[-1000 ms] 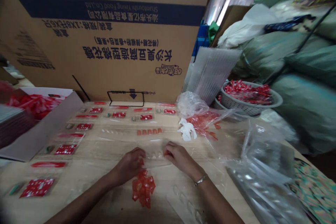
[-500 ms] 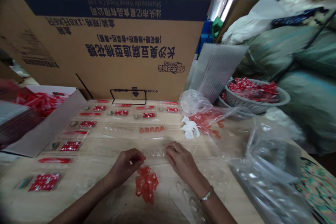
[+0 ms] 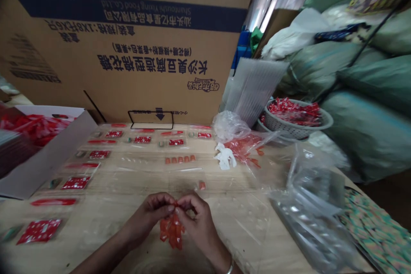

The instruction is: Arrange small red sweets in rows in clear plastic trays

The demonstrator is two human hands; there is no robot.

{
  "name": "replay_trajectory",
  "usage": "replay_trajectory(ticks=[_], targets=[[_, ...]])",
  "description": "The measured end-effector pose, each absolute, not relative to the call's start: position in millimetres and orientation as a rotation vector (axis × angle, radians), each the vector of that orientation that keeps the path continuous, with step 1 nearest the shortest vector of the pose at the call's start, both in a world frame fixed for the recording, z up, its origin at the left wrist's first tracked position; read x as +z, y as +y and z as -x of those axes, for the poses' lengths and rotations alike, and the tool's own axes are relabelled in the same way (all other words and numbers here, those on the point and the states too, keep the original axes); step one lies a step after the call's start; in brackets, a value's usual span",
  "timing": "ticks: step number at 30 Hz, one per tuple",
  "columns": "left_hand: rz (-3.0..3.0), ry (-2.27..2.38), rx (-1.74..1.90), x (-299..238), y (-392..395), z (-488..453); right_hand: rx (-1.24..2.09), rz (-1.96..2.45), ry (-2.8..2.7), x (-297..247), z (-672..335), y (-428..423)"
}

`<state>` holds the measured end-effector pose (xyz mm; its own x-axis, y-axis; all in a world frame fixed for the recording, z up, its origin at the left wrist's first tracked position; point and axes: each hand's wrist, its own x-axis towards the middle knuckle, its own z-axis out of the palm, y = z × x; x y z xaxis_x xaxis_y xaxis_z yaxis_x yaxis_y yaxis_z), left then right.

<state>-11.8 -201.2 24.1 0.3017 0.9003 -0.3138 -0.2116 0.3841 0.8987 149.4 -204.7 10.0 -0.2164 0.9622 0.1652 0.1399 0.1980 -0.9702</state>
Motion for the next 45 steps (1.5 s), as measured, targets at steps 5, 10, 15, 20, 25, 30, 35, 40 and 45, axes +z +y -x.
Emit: replay_trajectory(ticks=[5,10,15,20,25,30,35,40,45], targets=[[-1.115,1.075,0.909,21.1,-198.5,7.7,1.157,1.125,-1.582,9.7,-137.0,-206.9],[-1.244,1.167,1.039,11.1,-203.2,19.9,0.833,1.176,-1.834,29.6,-170.5,-172.3],[-1.358,1.358,1.058,8.8,-207.1,51.6,-0.046,1.664,-1.790,64.0,-274.6,-138.6],[-1.647,1.522,0.912,22.5,-209.6,56.6,0.175,1.631,-2.081,49.5,-269.5,-155.7],[-1.955,1.498,0.655,21.0,-215.9,43.6,0.799,1.393,-2.246,24.2,-190.2,-196.9],[-2.108,1.349,0.518,9.4,-217.9,36.1,0.900,1.319,-2.249,14.6,-161.2,-205.1],[-2.213,1.466,0.376,-2.9,-208.8,31.2,0.968,1.347,-2.295,11.1,-155.5,-204.1],[-2.201,1.417,0.415,-8.1,-205.3,33.3,0.984,1.339,-2.302,11.4,-155.3,-206.8],[-1.929,1.496,0.588,0.2,-210.0,39.9,0.992,1.302,-2.143,14.2,-150.6,-208.2]])
